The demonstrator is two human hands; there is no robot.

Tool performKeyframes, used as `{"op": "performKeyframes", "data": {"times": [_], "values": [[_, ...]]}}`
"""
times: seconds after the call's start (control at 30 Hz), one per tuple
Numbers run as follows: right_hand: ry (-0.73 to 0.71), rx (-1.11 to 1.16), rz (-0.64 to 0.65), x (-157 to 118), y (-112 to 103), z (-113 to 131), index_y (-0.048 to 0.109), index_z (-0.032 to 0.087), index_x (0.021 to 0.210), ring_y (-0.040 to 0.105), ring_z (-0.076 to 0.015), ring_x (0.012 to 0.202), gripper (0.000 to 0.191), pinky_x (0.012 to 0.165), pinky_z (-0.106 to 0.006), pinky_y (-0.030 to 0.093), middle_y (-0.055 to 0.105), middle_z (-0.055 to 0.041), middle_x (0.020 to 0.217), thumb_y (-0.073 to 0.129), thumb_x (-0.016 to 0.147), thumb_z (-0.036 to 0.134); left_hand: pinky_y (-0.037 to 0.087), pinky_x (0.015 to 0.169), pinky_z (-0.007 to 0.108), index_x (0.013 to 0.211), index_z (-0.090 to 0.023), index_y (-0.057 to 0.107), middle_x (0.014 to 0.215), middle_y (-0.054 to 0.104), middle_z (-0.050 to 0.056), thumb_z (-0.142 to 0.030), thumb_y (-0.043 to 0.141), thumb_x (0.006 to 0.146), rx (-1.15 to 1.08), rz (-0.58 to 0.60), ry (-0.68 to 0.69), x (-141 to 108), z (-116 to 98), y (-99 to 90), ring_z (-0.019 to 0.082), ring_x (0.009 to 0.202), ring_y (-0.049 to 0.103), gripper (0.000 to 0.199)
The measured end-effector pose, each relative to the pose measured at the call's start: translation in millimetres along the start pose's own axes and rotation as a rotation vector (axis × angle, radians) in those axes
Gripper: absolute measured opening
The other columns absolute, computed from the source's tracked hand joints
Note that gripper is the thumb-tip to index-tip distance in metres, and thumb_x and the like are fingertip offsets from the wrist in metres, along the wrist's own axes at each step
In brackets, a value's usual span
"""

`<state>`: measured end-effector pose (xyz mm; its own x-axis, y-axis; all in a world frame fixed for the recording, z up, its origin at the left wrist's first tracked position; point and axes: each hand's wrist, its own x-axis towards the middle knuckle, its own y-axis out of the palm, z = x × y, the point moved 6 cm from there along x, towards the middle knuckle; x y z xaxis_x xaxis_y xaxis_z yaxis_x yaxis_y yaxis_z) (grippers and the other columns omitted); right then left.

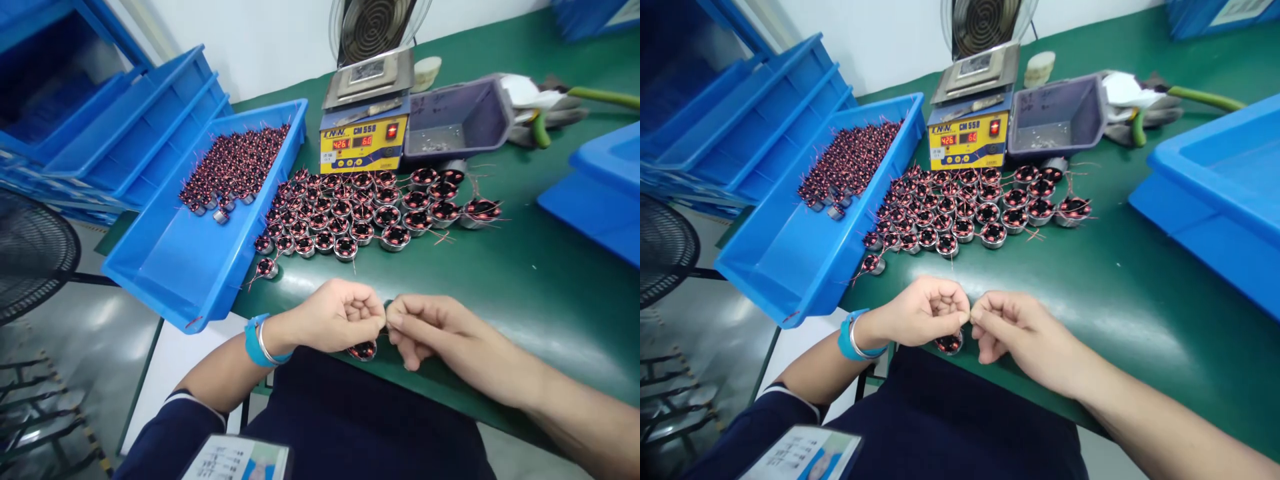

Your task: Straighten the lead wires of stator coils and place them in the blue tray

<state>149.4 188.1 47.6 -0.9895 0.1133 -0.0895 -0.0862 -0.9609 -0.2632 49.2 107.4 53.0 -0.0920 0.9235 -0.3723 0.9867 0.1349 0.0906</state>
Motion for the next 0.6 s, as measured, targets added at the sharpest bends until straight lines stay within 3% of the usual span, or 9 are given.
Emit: {"op": "performKeyframes", "data": {"times": [0.07,0.17,0.23,0.3,0.43,0.47,0.53,0.6], "values": [[-0.066,-0.057,-0.044,-1,-5,4,0.058,0.020,0.079,0.065,-0.0138,0.051,0.040,0.049,-0.023,0.050,0.067,-0.0029,0.062,0.041,0.106,0.044,0.039,0.048,0.015,0.071,-0.013,0.058,0.057,0.055,-0.003,-0.015,0.068,0.076,-0.002,0.004,0.007,0,0,0.0,0.005,0.050,0.045,0.011],[-0.469,-0.577,-0.297,-14,-14,26,0.066,0.020,0.095,0.070,-0.0168,0.069,0.015,0.062,-0.027,0.053,0.074,-0.0065,0.082,0.053,0.102,0.025,0.040,0.049,0.016,0.071,-0.013,0.058,0.058,0.056,-0.002,-0.014,0.067,0.076,-0.026,-0.005,-0.002,0,1,-1.1,0.005,0.051,0.046,0.011],[-0.665,-0.830,-0.346,-22,-7,32,0.067,0.019,0.103,0.071,-0.0193,0.076,0.019,0.067,-0.031,0.052,0.075,-0.0083,0.089,0.049,0.102,0.017,0.040,0.049,0.016,0.071,-0.013,0.057,0.058,0.056,-0.002,-0.015,0.066,0.076,-0.033,-0.005,-0.004,1,1,-1.1,0.005,0.051,0.046,0.010],[-0.624,-0.792,-0.325,-21,-5,30,0.067,0.018,0.097,0.069,-0.0180,0.069,0.025,0.062,-0.030,0.050,0.073,-0.0073,0.081,0.043,0.103,0.017,0.039,0.048,0.016,0.072,-0.014,0.057,0.059,0.055,-0.002,-0.017,0.066,0.076,-0.024,0.000,-0.003,1,1,-0.3,0.005,0.050,0.046,0.011],[-0.089,-0.124,-0.074,-3,-3,4,0.054,0.020,0.076,0.060,-0.0122,0.048,0.042,0.046,-0.022,0.046,0.063,-0.0015,0.057,0.034,0.108,0.037,0.038,0.046,0.016,0.073,-0.014,0.058,0.059,0.055,-0.003,-0.022,0.066,0.075,-0.003,0.001,0.019,2,0,1.2,0.005,0.048,0.045,0.012],[-0.026,-0.045,-0.041,-2,-1,0,0.053,0.020,0.076,0.061,-0.0122,0.047,0.044,0.046,-0.022,0.047,0.063,-0.0013,0.057,0.033,0.109,0.041,0.038,0.046,0.016,0.073,-0.014,0.058,0.059,0.055,-0.003,-0.022,0.066,0.074,-0.006,-0.004,0.024,2,0,1.0,0.005,0.048,0.045,0.012],[-0.118,-0.176,-0.128,-3,-7,6,0.058,0.019,0.082,0.065,-0.0133,0.054,0.038,0.052,-0.024,0.051,0.068,-0.0031,0.066,0.039,0.107,0.041,0.038,0.046,0.016,0.072,-0.014,0.058,0.059,0.056,-0.003,-0.021,0.066,0.073,-0.023,-0.011,0.018,2,1,0.4,0.005,0.048,0.046,0.010],[-0.390,-0.540,-0.305,-11,-11,22,0.062,0.019,0.093,0.067,-0.0146,0.065,0.021,0.059,-0.026,0.051,0.072,-0.0049,0.079,0.048,0.104,0.029,0.038,0.047,0.016,0.071,-0.014,0.059,0.059,0.057,-0.003,-0.018,0.066,0.072,-0.046,-0.019,-0.002,2,3,-0.5,0.005,0.049,0.048,0.008]]}}
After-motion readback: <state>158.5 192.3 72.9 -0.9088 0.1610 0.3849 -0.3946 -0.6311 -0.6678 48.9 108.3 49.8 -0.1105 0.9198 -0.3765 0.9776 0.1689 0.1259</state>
